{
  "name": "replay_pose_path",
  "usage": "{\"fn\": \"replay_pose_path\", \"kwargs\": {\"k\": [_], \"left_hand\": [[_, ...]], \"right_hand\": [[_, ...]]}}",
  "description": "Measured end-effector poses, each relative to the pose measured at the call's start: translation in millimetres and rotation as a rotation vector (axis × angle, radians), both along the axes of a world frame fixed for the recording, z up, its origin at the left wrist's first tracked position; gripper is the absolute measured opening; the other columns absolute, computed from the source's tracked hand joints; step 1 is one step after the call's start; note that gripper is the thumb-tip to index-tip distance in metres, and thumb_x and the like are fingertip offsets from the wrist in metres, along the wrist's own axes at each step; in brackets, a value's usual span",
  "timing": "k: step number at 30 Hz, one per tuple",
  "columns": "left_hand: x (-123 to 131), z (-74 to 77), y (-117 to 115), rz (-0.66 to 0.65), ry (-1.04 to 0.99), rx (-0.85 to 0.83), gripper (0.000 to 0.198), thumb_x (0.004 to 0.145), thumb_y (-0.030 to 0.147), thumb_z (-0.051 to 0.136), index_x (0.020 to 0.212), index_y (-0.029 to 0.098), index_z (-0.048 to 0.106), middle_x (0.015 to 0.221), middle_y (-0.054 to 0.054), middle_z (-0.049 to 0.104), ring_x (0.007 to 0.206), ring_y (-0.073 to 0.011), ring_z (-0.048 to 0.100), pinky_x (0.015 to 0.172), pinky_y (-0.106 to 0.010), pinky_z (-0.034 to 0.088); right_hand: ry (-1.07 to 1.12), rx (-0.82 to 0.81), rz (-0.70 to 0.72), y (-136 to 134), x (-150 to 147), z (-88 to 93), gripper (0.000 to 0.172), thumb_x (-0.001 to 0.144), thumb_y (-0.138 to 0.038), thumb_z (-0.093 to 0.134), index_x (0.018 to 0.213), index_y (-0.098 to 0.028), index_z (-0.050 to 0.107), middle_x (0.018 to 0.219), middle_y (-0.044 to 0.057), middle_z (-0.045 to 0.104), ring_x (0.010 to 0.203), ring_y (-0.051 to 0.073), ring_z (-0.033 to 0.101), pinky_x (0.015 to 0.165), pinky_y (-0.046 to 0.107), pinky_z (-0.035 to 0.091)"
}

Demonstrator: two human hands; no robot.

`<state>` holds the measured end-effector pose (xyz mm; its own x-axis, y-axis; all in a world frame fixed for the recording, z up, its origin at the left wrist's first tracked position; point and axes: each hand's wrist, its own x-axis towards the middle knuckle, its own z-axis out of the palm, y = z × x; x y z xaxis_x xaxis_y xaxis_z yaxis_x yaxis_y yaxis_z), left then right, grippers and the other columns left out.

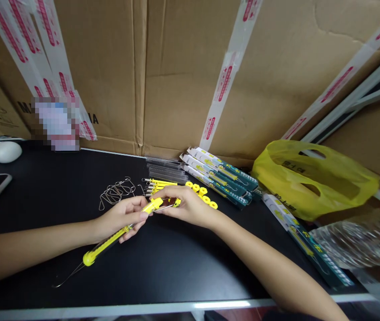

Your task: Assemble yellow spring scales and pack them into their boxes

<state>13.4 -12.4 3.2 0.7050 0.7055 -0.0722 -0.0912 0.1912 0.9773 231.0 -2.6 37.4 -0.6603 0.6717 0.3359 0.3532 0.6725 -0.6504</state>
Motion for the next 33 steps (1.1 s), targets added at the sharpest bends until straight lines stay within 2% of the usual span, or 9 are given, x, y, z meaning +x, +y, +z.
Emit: {"fn": "replay_pose_path", "kwargs": {"k": [4,7,9,12,15,19,23,27,33], "left_hand": [[0.4,-1.1,2.1,0.002,-0.028,-0.012,0.031,0.079,0.041,0.063,0.078,0.018,0.043,0.054,0.008,0.050,0.032,-0.0028,0.042,0.027,-0.010,0.033],[0.4,-2.1,5.8,0.008,-0.080,-0.066,0.028,0.082,0.040,0.060,0.081,0.019,0.042,0.056,0.008,0.051,0.033,-0.0033,0.043,0.028,-0.011,0.033],[0.1,-2.5,7.9,0.019,-0.113,-0.099,0.023,0.085,0.039,0.053,0.083,0.019,0.043,0.056,0.007,0.051,0.033,-0.0042,0.044,0.028,-0.012,0.033],[-0.5,-2.4,9.4,0.005,-0.145,-0.129,0.016,0.085,0.033,0.046,0.080,0.018,0.044,0.054,0.006,0.050,0.032,-0.0052,0.043,0.028,-0.013,0.032],[-0.5,-2.0,9.0,0.017,-0.154,-0.144,0.009,0.081,0.026,0.046,0.078,0.018,0.045,0.053,0.006,0.050,0.031,-0.0054,0.042,0.028,-0.013,0.032],[-0.1,-2.4,7.8,0.057,-0.156,-0.133,0.013,0.084,0.029,0.049,0.079,0.017,0.047,0.056,0.005,0.052,0.035,-0.0051,0.044,0.031,-0.014,0.035],[-0.9,-4.0,8.5,0.052,-0.150,-0.132,0.021,0.085,0.036,0.057,0.082,0.017,0.048,0.066,0.003,0.058,0.046,-0.0063,0.054,0.042,-0.016,0.043],[-1.7,-3.7,9.4,0.033,-0.103,-0.139,0.028,0.082,0.040,0.063,0.088,0.017,0.049,0.074,0.001,0.061,0.058,-0.0095,0.061,0.054,-0.021,0.050],[0.2,-3.4,9.6,-0.029,-0.089,-0.076,0.032,0.079,0.038,0.067,0.094,0.016,0.050,0.080,-0.003,0.066,0.069,-0.0145,0.067,0.064,-0.027,0.052]], "right_hand": [[0.004,-0.064,-0.031,-0.9,-0.7,-1.7,0.031,0.082,-0.027,0.067,0.112,-0.020,0.064,0.103,0.006,0.067,0.089,0.017,0.063,0.078,0.028,0.052],[0.008,-0.141,-0.029,-5.5,-5.6,1.2,0.047,0.082,-0.030,0.066,0.127,-0.024,0.053,0.112,0.007,0.062,0.097,0.018,0.060,0.084,0.031,0.050],[0.071,-0.241,-0.032,-7.7,-10.9,-0.1,0.048,0.086,-0.032,0.061,0.131,-0.024,0.047,0.111,0.006,0.061,0.095,0.016,0.059,0.084,0.031,0.050],[0.176,-0.384,-0.053,-6.5,-18.3,-8.4,0.028,0.090,-0.035,0.055,0.112,-0.019,0.058,0.095,0.004,0.061,0.080,0.012,0.058,0.074,0.026,0.050],[0.230,-0.457,-0.065,-1.8,-22.3,-18.3,0.024,0.086,-0.040,0.059,0.089,-0.016,0.062,0.079,0.001,0.059,0.069,0.010,0.056,0.062,0.022,0.049],[0.348,-0.498,-0.096,1.8,-23.8,-23.5,0.024,0.082,-0.041,0.065,0.085,-0.017,0.062,0.077,0.000,0.059,0.067,0.010,0.057,0.058,0.021,0.050],[0.445,-0.527,-0.112,1.3,-23.2,-21.6,0.023,0.080,-0.039,0.066,0.089,-0.018,0.064,0.075,0.000,0.061,0.067,0.011,0.059,0.057,0.021,0.052],[0.532,-0.532,-0.166,2.4,-19.6,-17.4,0.022,0.082,-0.037,0.065,0.095,-0.020,0.064,0.081,0.001,0.064,0.069,0.012,0.060,0.058,0.023,0.054],[0.697,-0.534,-0.253,7.0,-11.5,-4.0,0.023,0.084,-0.040,0.061,0.099,-0.023,0.059,0.088,0.003,0.068,0.068,0.014,0.063,0.050,0.023,0.053]]}}
